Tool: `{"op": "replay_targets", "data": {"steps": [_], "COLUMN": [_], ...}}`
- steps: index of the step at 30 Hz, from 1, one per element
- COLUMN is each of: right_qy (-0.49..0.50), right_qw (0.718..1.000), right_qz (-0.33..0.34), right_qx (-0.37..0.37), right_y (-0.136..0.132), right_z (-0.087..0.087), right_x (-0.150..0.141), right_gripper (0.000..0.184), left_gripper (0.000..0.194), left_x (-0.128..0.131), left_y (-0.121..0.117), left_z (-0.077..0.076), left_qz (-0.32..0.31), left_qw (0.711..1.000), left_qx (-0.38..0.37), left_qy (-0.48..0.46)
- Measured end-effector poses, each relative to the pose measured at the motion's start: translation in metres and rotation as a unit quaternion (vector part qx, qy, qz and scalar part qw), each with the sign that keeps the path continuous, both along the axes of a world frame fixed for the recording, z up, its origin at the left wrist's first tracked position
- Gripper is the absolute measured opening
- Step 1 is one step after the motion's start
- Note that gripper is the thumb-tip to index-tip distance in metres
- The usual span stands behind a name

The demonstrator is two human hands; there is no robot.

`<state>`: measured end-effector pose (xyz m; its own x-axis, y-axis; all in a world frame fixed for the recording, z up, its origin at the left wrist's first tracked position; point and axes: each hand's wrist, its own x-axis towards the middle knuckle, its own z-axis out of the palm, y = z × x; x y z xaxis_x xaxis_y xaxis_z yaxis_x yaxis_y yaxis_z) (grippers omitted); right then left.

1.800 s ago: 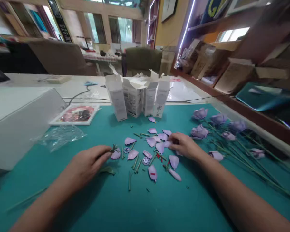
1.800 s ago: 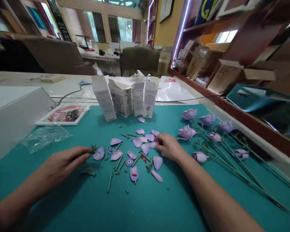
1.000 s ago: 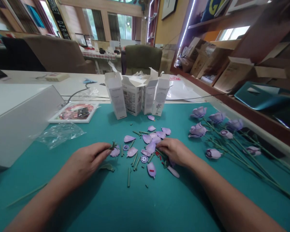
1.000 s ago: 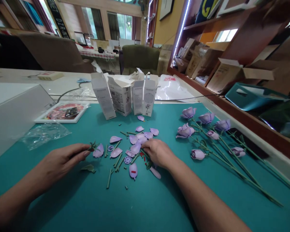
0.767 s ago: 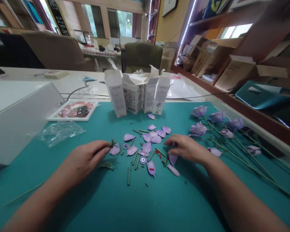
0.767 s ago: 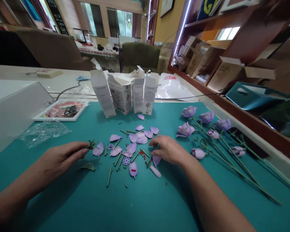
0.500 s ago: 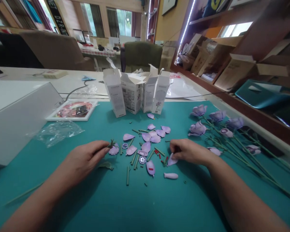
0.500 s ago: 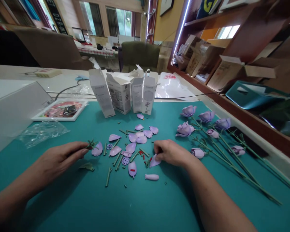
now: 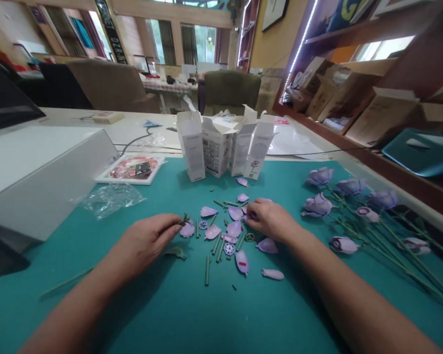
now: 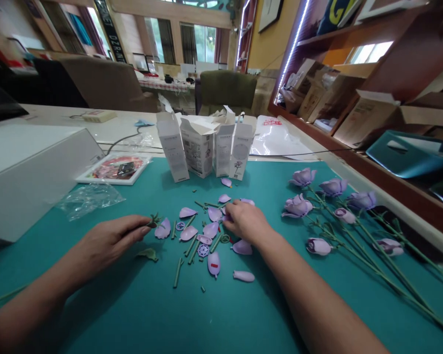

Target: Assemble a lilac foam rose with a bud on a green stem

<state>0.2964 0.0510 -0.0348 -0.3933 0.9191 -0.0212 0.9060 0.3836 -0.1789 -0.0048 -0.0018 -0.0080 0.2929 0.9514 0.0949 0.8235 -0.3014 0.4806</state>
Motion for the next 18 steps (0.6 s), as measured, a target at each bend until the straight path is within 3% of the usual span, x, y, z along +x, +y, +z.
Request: {"op": "replay_targets", "data": {"steps": [6, 12, 18], "right_qy": [0.086, 0.263, 0.258], "right_qw": [0.995, 0.952, 0.953], "right_qz": [-0.005, -0.05, -0.045], "right_qx": [-0.049, -0.151, -0.154], "right_y": [-0.003, 0.004, 0.004], "right_z": [-0.003, 0.001, 0.009], "right_x": [0.021, 0.041, 0.06], "right_gripper": [0.009, 0.013, 0.024], "left_gripper": [0.046, 0.044, 0.043], "left_x": [0.005, -0.004, -0.022], "left_y": [-0.002, -0.001, 0.0], "left_z": [0.011, 0.014, 0.019], "left_qz": [0.007, 0.033, 0.097], "left_qw": [1.0, 0.999, 0.995], "left_qx": [-0.017, 0.0, 0.027], "left_qy": [0.011, -0.01, -0.017]}}
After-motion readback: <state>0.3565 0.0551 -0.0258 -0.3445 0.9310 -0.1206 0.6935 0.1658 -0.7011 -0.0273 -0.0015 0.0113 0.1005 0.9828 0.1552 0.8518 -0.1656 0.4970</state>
